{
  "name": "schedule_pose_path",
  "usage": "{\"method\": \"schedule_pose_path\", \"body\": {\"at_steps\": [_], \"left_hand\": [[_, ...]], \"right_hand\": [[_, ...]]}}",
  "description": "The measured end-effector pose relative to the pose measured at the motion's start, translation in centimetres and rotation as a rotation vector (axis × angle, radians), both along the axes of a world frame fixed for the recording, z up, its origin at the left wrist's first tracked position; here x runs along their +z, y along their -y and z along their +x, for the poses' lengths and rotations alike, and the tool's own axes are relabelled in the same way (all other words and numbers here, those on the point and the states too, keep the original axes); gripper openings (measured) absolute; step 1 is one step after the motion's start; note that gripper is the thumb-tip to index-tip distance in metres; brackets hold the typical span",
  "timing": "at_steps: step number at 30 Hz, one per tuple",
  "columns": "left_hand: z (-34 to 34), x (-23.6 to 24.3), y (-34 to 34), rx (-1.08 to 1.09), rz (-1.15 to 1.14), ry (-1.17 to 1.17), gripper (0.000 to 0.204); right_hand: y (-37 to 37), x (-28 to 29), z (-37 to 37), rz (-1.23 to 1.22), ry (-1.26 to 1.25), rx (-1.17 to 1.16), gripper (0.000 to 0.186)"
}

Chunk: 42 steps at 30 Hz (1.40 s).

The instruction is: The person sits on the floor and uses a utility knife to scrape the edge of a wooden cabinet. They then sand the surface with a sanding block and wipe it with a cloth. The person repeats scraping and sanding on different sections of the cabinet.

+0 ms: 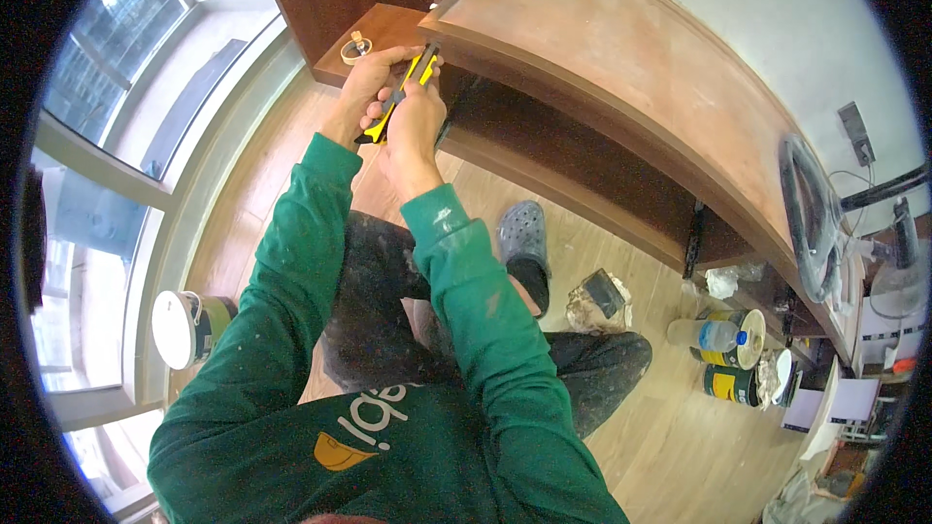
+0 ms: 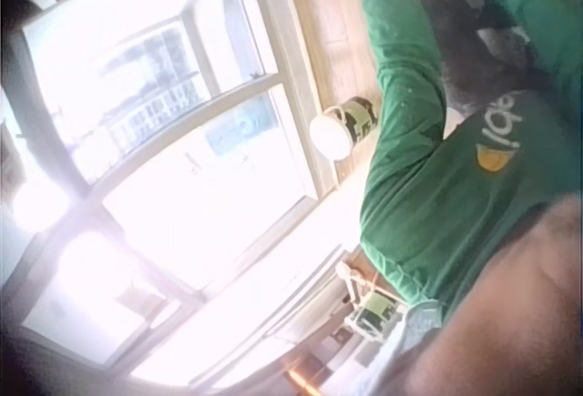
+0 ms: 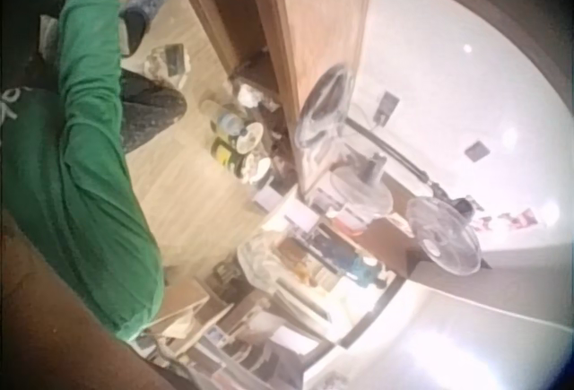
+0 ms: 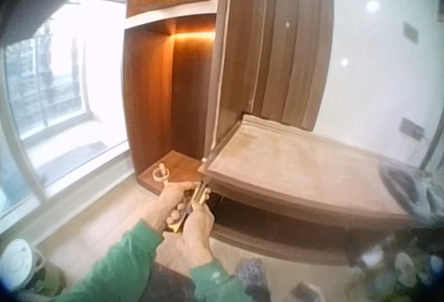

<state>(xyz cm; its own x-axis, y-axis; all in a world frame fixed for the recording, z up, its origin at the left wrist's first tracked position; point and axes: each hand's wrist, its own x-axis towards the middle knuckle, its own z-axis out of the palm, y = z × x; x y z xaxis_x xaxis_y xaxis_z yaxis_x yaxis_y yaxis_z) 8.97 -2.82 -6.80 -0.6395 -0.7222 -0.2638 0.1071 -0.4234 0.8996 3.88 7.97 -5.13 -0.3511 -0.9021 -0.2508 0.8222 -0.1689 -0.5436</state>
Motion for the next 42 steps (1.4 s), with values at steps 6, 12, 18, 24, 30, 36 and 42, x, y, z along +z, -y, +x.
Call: {"method": "schedule_pose_path", "body": {"at_steps": [6,12,18,24,30,36,42], "left_hand": [[0.1,-0.1,0.2,0.014,-0.008,0.009,0.032],[0.4,1.2,-0.3,0.080,-0.060,0.074,0.031],[0.8,2.6,-0.8,0.280,-0.031,0.229,0.029],[2.8,-1.9,1.7,0.253,-0.049,-0.006,0.018],[0.7,-1.4,0.6,0.187,-0.131,-0.080,0.036],[-3.0,-0.4,-1.0,0.157,0.025,-0.375,0.045],[-4.7,-0.6,-2.9,0.103,0.077,-0.409,0.045]], "right_hand": [[0.1,0.1,0.5,-0.003,0.006,-0.021,0.017],[0.7,0.0,0.6,0.004,0.022,-0.007,0.016],[2.2,0.1,0.1,0.046,0.029,0.094,0.015],[0.0,-4.3,1.9,0.023,-0.071,0.134,0.017],[-6.3,-6.3,-2.0,0.096,-0.150,0.039,0.016],[-8.8,-5.2,-5.4,0.078,-0.238,-0.062,0.016],[-9.1,-4.5,-6.8,0.081,-0.207,-0.069,0.015]]}}
